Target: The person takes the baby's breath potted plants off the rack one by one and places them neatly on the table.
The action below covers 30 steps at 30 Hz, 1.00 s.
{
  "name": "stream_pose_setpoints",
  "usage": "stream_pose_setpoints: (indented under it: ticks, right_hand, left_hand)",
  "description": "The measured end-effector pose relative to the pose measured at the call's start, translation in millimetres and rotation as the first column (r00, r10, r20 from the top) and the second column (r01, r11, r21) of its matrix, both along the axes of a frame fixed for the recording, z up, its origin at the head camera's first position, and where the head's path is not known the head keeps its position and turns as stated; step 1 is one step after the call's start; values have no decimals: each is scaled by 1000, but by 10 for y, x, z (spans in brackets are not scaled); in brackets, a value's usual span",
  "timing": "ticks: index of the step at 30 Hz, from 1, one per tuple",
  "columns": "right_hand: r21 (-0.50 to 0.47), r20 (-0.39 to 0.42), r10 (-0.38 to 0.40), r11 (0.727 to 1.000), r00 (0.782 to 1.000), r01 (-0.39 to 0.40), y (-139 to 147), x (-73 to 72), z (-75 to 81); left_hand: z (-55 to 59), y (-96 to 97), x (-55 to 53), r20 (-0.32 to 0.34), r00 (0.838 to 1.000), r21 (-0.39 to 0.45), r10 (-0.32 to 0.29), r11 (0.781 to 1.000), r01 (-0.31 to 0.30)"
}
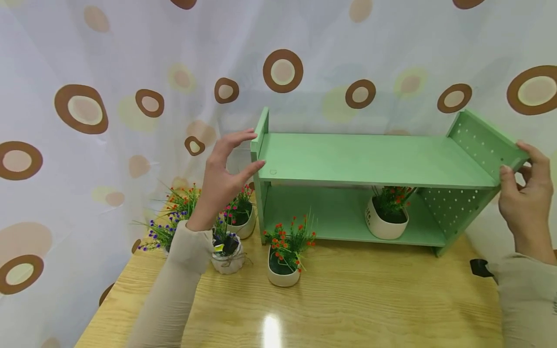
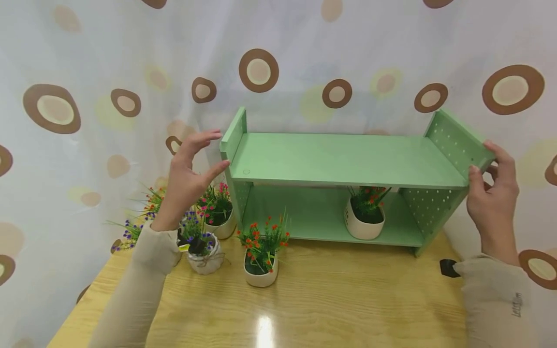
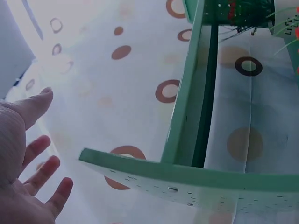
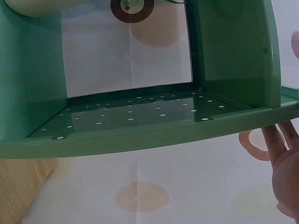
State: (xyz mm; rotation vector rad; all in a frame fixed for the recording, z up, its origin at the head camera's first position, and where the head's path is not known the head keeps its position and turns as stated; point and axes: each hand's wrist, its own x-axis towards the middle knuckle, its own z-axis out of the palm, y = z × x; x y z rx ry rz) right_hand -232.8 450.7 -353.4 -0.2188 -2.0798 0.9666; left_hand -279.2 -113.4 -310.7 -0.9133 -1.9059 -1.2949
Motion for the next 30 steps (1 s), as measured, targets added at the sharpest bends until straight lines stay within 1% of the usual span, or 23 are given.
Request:
stream_pose_setpoints:
  ticks: [4,9,11,13,19,25,30]
  right_hand:
    - [-12,15,-4,1000,1000,5,-16,-7,1]
    - [-8,10,-3,1000,1000,3,-18,-4,-5]
    - [-8,11,-1,1000,1000,2,-22,-6,-6]
    - [-8,14,-2,1000,1000,2,-29,-8,-9]
    - [-2,10,7,1000,1000,-7,-37,-10,-13]
    - [25,-13,7,1000,1000,-7,-21,4,5]
    - [-17,16,-15,1000,1000,15,-46,-11,9]
  left_hand:
    - [-6,2,-138,53,998,16,-28,1000,27]
    - [-51,32,-278,146,986,26,-83,996,80]
    - [-73,44,-318,170,981,29,-92,996,88]
    - [-96,52,-347,178,980,25,-85,996,82]
    - [-173,52,-387,184,982,24,-42,999,38]
    - [-195,88,-413,188,980,69,-60,996,47]
    - [-201,95,-408,193,979,85,-67,995,52]
